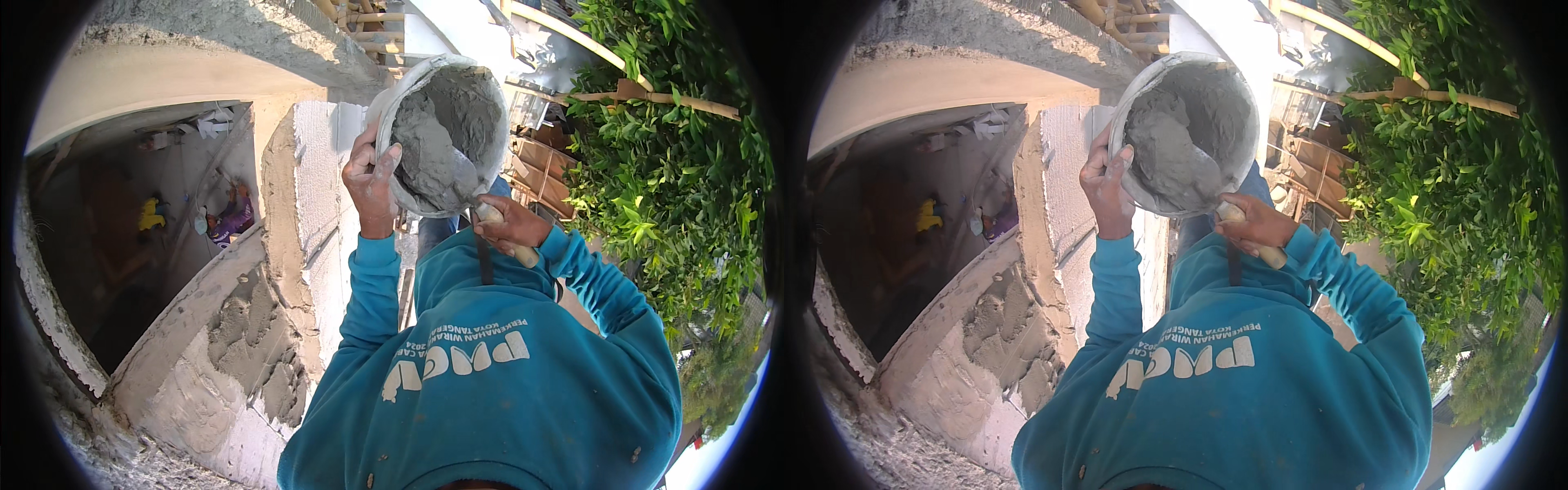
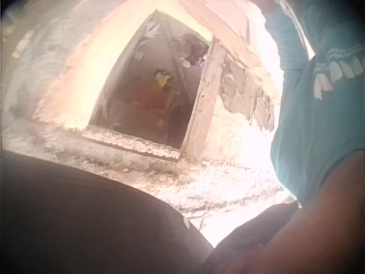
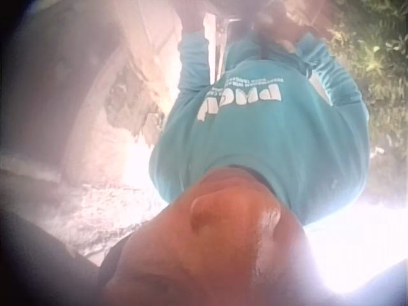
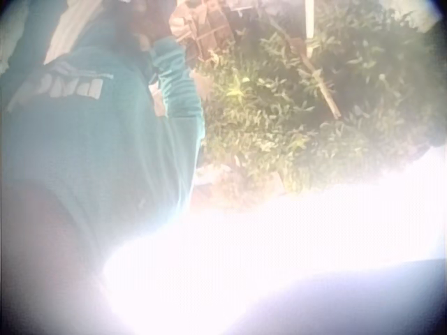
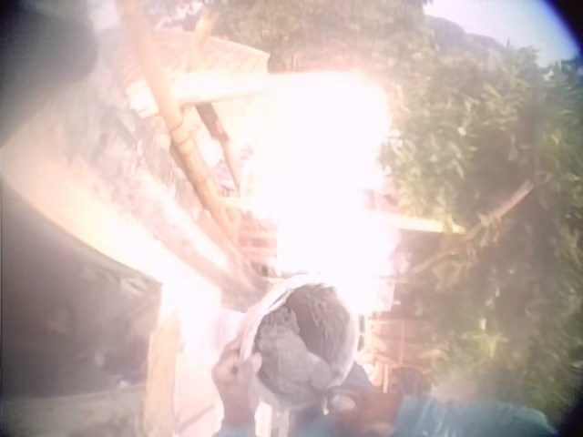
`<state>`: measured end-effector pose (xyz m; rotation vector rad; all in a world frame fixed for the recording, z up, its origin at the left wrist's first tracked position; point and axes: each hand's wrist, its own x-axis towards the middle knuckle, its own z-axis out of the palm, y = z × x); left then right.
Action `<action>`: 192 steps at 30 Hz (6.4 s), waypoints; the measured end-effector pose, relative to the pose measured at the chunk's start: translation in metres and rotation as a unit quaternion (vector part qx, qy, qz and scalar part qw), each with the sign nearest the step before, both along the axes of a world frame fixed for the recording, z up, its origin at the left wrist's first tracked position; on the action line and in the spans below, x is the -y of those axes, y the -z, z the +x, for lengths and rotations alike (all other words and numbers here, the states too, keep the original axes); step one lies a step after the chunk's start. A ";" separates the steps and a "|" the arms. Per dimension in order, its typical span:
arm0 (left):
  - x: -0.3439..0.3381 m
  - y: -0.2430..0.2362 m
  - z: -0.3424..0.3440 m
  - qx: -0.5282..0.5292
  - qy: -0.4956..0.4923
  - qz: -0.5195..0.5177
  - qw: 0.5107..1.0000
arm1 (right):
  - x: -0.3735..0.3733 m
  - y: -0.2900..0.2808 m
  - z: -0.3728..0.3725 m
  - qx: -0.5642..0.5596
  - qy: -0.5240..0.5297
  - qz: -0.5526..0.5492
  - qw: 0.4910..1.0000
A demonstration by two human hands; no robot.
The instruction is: The person scoops cement from a bucket with a trowel and applies it to a wall surface, smoothing it in place. The person repeatedly transfers material from the bucket to the wall and spreads it with the trowel.
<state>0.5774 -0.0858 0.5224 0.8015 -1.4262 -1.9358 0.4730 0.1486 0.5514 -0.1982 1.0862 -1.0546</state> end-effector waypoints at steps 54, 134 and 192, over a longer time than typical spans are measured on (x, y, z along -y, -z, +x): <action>0.096 0.122 -0.182 0.123 -0.051 -0.039 0.990 | 0.109 0.189 -0.235 -0.638 -0.334 -0.004 0.694; 0.114 0.135 -0.194 0.135 -0.089 -0.042 0.986 | 0.153 0.174 -0.353 -0.775 -0.312 -0.031 0.549; 0.132 0.096 -0.213 0.085 0.022 -0.006 0.996 | 0.114 0.145 -0.279 -0.657 -0.395 -0.086 0.636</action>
